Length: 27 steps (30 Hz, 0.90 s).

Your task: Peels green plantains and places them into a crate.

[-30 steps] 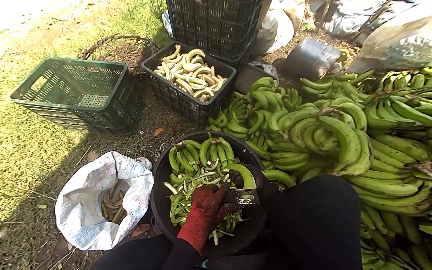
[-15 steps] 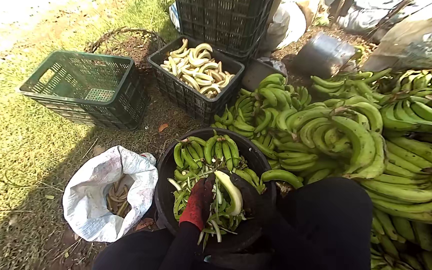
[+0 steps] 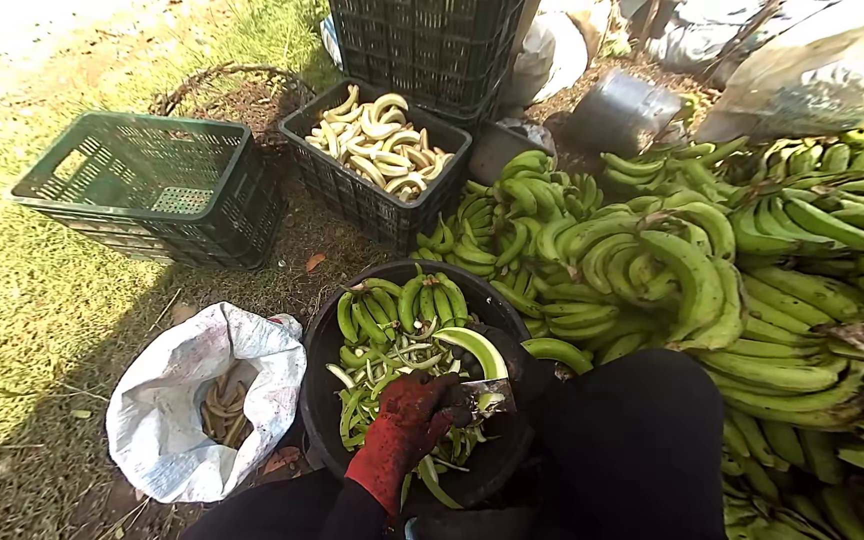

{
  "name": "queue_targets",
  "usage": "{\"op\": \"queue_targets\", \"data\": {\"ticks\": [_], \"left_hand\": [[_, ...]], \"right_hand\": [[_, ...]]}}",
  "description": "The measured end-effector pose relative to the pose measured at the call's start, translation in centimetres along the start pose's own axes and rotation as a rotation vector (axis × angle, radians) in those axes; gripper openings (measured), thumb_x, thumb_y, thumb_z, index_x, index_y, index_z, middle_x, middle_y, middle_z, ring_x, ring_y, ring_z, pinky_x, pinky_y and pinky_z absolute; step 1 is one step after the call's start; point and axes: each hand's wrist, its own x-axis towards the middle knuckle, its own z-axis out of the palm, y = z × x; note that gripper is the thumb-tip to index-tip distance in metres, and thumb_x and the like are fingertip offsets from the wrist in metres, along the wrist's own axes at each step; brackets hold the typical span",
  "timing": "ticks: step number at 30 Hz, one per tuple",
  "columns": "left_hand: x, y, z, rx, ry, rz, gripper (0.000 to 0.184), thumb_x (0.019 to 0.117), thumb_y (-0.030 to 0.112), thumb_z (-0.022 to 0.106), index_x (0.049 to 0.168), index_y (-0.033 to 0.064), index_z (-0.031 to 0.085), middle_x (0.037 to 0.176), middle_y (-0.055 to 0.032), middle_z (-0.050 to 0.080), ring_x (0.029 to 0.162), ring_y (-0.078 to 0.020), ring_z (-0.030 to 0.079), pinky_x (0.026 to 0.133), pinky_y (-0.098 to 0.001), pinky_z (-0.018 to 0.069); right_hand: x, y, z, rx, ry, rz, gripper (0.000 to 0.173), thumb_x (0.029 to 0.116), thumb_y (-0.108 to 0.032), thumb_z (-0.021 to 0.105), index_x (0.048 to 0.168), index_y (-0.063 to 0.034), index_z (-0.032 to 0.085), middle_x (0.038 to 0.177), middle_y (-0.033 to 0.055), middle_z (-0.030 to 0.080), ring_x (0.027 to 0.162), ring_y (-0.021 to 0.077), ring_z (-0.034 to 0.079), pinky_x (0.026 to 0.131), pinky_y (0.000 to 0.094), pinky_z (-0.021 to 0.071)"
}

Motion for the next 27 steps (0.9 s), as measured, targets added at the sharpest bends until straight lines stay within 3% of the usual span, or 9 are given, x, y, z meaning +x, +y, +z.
{"op": "queue_targets", "data": {"ticks": [4, 8, 12, 15, 17, 20, 23, 25, 27], "left_hand": [[0.8, 0.7, 0.0, 0.033, 0.049, -0.285, 0.049, 0.0943, 0.048, 0.065, 0.135, 0.0204, 0.066, 0.116, -0.0167, 0.069, 0.104, -0.0349, 0.068, 0.092, -0.0547, 0.0549], [1.1, -0.8, 0.5, -0.215, 0.232, -0.622, 0.047, 0.1047, 0.044, 0.052, 0.138, 0.0115, 0.061, 0.124, -0.0152, 0.067, 0.116, -0.0291, 0.066, 0.101, -0.0505, 0.0529], [0.4, -2.9, -0.8, -0.141, -0.091, -0.778, 0.068, 0.1012, 0.070, 0.035, 0.124, 0.0151, 0.068, 0.120, -0.0100, 0.070, 0.116, -0.0261, 0.066, 0.101, -0.0550, 0.0515], [-0.4, -3.4, 0.0, 0.054, -0.378, -0.797, 0.071, 0.0981, 0.074, 0.037, 0.120, 0.0144, 0.070, 0.122, -0.0117, 0.070, 0.119, -0.0306, 0.065, 0.101, -0.0599, 0.0499], [-1.2, -3.4, 0.7, 0.146, -0.479, -0.795, 0.071, 0.0975, 0.074, 0.039, 0.120, 0.0138, 0.070, 0.124, -0.0121, 0.070, 0.121, -0.0315, 0.065, 0.102, -0.0601, 0.0494], [-1.9, -3.4, 0.8, 0.157, -0.485, -0.798, 0.068, 0.0985, 0.071, 0.040, 0.119, 0.0141, 0.070, 0.125, -0.0107, 0.070, 0.122, -0.0300, 0.064, 0.103, -0.0585, 0.0495], [-1.6, -4.0, 0.5, 0.068, -0.455, -0.819, 0.072, 0.0963, 0.077, 0.037, 0.121, 0.0173, 0.070, 0.124, -0.0097, 0.071, 0.121, -0.0300, 0.065, 0.102, -0.0600, 0.0493], [-1.3, -4.2, 0.0, -0.018, -0.443, -0.817, 0.076, 0.0947, 0.080, 0.034, 0.120, 0.0179, 0.070, 0.118, -0.0104, 0.072, 0.116, -0.0302, 0.067, 0.099, -0.0614, 0.0503], [-1.2, -4.5, -0.5, -0.151, -0.400, -0.817, 0.080, 0.0924, 0.084, 0.031, 0.120, 0.0189, 0.069, 0.108, -0.0097, 0.073, 0.103, -0.0284, 0.071, 0.092, -0.0596, 0.0545]], "right_hand": [[-0.5, 2.9, 3.5, -0.122, 0.133, -0.313, 0.030, 0.1106, -0.017, 0.031, 0.115, -0.0043, 0.058, 0.088, 0.0039, 0.069, 0.076, 0.0085, 0.067, 0.069, 0.0250, 0.0589], [-0.1, 5.3, 2.9, -0.336, 0.115, -0.418, 0.043, 0.1117, -0.026, 0.029, 0.135, -0.0030, 0.058, 0.106, 0.0072, 0.070, 0.087, 0.0116, 0.067, 0.079, 0.0290, 0.0590], [-0.5, 5.0, 1.6, -0.390, 0.131, -0.320, 0.048, 0.1117, -0.029, 0.025, 0.139, -0.0062, 0.056, 0.101, 0.0059, 0.068, 0.075, 0.0112, 0.063, 0.066, 0.0269, 0.0559], [0.6, 6.4, -1.4, -0.159, 0.283, -0.177, 0.057, 0.1115, -0.046, 0.020, 0.124, -0.0071, 0.059, 0.081, 0.0076, 0.063, 0.063, 0.0155, 0.061, 0.057, 0.0300, 0.0543], [0.8, 8.7, -3.7, -0.083, 0.452, -0.134, 0.049, 0.1113, -0.044, 0.029, 0.118, -0.0058, 0.060, 0.084, 0.0094, 0.064, 0.070, 0.0164, 0.063, 0.063, 0.0324, 0.0559], [1.2, 10.8, -5.6, -0.110, 0.738, -0.077, 0.046, 0.1093, -0.042, 0.039, 0.131, -0.0049, 0.057, 0.110, 0.0153, 0.065, 0.094, 0.0215, 0.064, 0.080, 0.0423, 0.0552], [2.7, 6.5, -3.4, -0.091, 0.793, -0.121, 0.046, 0.1095, -0.042, 0.036, 0.132, -0.0057, 0.054, 0.111, 0.0159, 0.061, 0.094, 0.0228, 0.061, 0.078, 0.0435, 0.0530], [4.5, -0.2, -1.2, -0.163, 0.655, -0.284, 0.043, 0.1112, -0.035, 0.033, 0.131, -0.0040, 0.056, 0.108, 0.0145, 0.063, 0.091, 0.0196, 0.062, 0.078, 0.0391, 0.0539], [6.6, -7.8, 2.3, 0.054, 0.496, -0.461, 0.046, 0.1095, -0.044, 0.028, 0.121, -0.0071, 0.053, 0.094, 0.0100, 0.061, 0.078, 0.0175, 0.062, 0.065, 0.0362, 0.0548]]}}
